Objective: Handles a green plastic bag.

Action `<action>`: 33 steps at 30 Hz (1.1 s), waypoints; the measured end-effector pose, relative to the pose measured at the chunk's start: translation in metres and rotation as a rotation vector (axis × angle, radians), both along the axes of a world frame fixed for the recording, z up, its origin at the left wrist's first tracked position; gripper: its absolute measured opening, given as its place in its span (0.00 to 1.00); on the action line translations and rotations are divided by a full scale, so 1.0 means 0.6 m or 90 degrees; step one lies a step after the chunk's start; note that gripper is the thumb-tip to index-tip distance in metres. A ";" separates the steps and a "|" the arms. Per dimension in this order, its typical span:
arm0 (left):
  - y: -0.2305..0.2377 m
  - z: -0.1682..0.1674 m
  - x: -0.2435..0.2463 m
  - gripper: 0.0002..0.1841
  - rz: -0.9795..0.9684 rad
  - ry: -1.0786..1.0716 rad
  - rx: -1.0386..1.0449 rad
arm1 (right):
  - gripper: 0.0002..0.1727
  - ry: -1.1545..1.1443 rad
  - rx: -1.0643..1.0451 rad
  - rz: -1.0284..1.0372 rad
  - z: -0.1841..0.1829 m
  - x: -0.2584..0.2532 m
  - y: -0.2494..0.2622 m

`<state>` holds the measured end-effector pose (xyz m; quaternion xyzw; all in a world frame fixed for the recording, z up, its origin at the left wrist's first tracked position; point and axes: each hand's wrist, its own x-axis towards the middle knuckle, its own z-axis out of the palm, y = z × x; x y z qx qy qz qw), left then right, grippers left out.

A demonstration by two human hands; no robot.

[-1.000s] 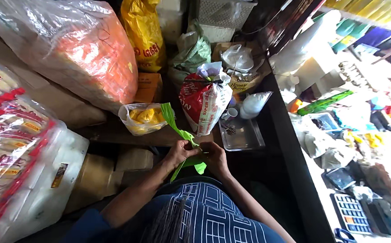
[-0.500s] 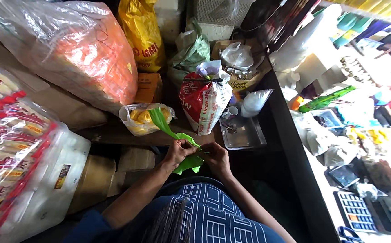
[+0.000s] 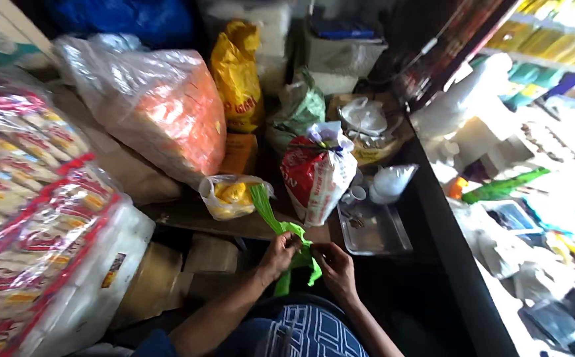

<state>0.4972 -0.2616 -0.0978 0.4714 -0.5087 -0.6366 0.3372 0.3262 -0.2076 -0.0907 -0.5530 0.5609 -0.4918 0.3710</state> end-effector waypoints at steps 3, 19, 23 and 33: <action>0.004 0.003 -0.004 0.16 0.050 0.033 0.032 | 0.11 0.035 0.043 0.026 -0.006 0.003 0.000; 0.012 0.000 0.009 0.03 0.059 0.103 0.200 | 0.09 0.144 0.104 0.022 0.013 0.012 0.002; 0.010 -0.001 0.009 0.04 0.091 0.192 0.259 | 0.08 0.165 0.096 0.004 0.011 0.006 -0.001; 0.004 0.008 0.006 0.05 0.000 0.175 0.197 | 0.10 0.109 0.025 0.002 0.000 0.004 -0.004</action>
